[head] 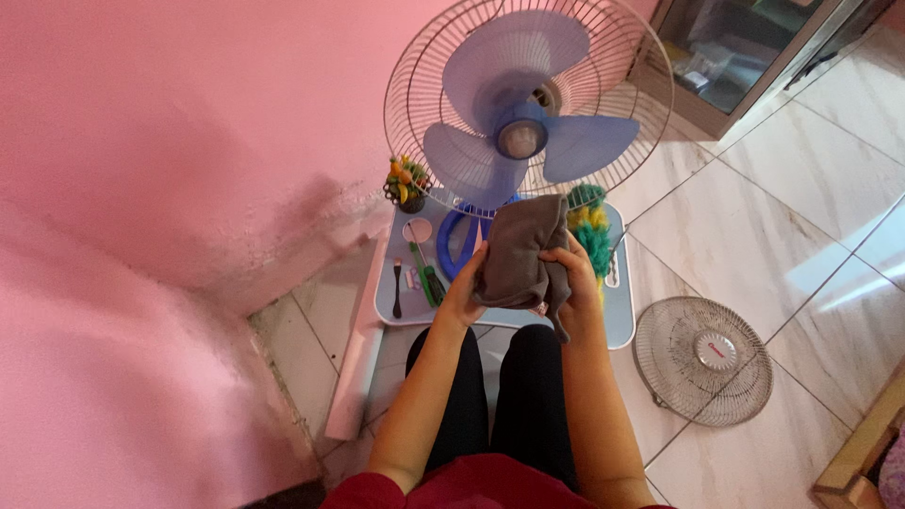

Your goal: The person wipes the fan blades with a cloth, then uses a screwdriver to loosen and remove the front grill. They detach the grill ring and reattach it to the fan, securing it with the screwdriver.

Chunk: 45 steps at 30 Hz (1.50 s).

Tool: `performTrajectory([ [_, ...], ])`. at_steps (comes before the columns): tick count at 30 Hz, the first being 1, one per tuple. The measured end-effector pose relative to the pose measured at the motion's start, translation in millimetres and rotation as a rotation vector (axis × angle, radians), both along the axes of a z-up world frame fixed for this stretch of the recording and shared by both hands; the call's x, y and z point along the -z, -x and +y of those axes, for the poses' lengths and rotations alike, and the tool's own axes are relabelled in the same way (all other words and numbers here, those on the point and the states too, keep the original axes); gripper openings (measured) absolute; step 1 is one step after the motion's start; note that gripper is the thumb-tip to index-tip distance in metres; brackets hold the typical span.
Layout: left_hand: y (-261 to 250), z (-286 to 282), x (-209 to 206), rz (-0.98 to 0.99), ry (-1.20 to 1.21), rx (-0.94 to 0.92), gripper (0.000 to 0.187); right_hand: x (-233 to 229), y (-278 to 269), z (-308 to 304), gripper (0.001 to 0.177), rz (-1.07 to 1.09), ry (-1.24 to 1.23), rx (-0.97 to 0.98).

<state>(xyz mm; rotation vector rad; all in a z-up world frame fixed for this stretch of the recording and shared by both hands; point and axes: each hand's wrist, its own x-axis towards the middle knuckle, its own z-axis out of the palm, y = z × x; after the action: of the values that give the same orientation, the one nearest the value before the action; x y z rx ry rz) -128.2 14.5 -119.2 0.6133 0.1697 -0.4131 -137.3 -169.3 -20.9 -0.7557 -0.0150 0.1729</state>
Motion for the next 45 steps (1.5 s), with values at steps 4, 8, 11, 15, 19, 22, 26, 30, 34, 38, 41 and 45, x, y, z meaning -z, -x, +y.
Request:
performTrajectory([
  [4,7,6,4,-0.056,0.046,0.004,0.070,7,4,-3,0.053,-0.012,0.140,0.017],
  [8,13,15,-4,-0.114,-0.062,-0.060,0.069,17,9,-2,0.045,-0.040,0.307,0.083],
  [11,17,15,-12,-0.123,-0.171,-0.112,0.067,27,10,5,0.040,-0.059,0.469,0.146],
  [15,20,16,-14,-0.173,-0.354,-0.177,0.062,41,13,13,0.033,-0.039,0.645,0.190],
  [19,25,12,-8,-0.167,-0.595,-0.302,0.056,49,18,17,0.034,-0.034,0.731,0.209],
  [22,30,6,-6,-0.245,-0.754,-0.384,0.056,46,25,20,0.038,-0.036,0.822,0.202],
  [26,41,1,-6,-0.323,-0.843,-0.453,0.060,44,37,33,0.044,-0.008,0.873,0.203],
  [30,48,0,-2,-0.379,-0.966,-0.542,0.065,55,42,41,0.038,-0.054,0.802,0.238],
  [34,54,6,10,-0.255,-1.095,-0.543,0.067,79,42,49,0.035,-0.078,0.788,0.275],
  [38,55,15,23,-0.233,-1.120,-0.598,0.066,100,42,63,0.035,-0.068,0.920,0.291],
  [41,55,26,31,-0.218,-1.147,-0.661,0.064,108,44,77,0.037,-0.063,0.948,0.264],
  [45,57,54,43,-0.145,-1.173,-0.693,0.061,108,46,102,0.038,0.008,0.921,0.179],
])
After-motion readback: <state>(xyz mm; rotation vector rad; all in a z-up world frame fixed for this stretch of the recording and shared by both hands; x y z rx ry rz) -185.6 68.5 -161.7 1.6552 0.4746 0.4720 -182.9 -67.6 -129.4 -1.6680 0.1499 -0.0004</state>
